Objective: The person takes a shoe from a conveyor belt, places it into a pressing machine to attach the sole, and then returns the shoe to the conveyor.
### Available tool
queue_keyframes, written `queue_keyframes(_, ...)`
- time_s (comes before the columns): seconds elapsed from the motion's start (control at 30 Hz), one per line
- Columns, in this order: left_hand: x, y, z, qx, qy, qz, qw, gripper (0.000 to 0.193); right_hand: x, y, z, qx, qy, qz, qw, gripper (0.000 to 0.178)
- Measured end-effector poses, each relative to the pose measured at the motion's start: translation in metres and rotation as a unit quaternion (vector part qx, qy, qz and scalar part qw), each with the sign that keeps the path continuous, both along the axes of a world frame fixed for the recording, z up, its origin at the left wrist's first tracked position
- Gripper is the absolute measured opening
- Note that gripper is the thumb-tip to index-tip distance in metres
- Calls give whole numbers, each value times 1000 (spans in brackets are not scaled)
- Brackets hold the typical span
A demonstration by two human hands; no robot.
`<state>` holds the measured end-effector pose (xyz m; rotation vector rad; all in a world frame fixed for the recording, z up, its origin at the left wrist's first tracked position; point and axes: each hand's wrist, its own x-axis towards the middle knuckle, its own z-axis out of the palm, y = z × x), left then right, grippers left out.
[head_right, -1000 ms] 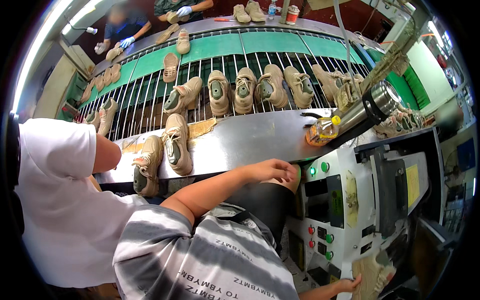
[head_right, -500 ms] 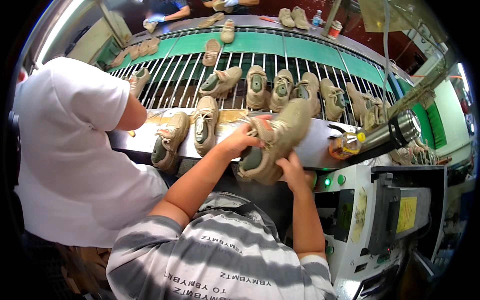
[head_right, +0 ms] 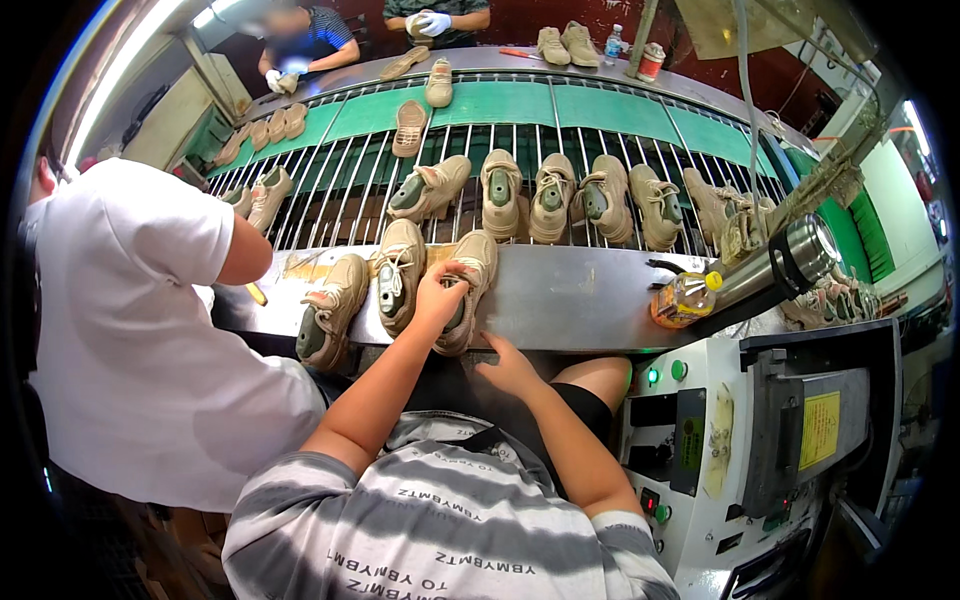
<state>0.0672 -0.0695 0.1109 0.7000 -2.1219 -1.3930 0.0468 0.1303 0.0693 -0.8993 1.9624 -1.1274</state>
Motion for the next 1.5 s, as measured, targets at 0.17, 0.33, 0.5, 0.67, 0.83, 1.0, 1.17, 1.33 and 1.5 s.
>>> queue_keyframes(0.17,-19,1,29,-63,15,-50,997,18,-21,22,-23,-35,-15,-128,991,50)
queue_keyframes(0.33,-73,-27,80,-141,18,-223,964,15,-74,42,-28,4,91,-290,953,27)
queue_keyframes(0.5,-147,-68,60,-279,-211,-364,863,25,-147,50,-20,71,130,-352,924,17)
queue_keyframes(0.67,-198,-98,-35,-288,-260,-351,852,26,-182,49,-63,101,320,-362,870,16)
queue_keyframes(0.83,-197,-79,-25,-284,-243,-369,851,28,-183,35,-70,205,355,-399,820,17)
queue_keyframes(1.0,-201,-88,-25,-270,-267,-396,836,31,-191,30,-77,192,364,-400,819,19)
queue_keyframes(1.17,-204,-91,-23,-264,-278,-400,832,32,-192,28,-77,191,373,-404,813,19)
queue_keyframes(1.33,-206,-95,-24,-257,-290,-408,826,32,-192,23,-75,174,382,-415,807,18)
queue_keyframes(1.5,-199,-92,-14,-252,-288,-407,829,32,-191,24,-75,185,372,-418,808,18)
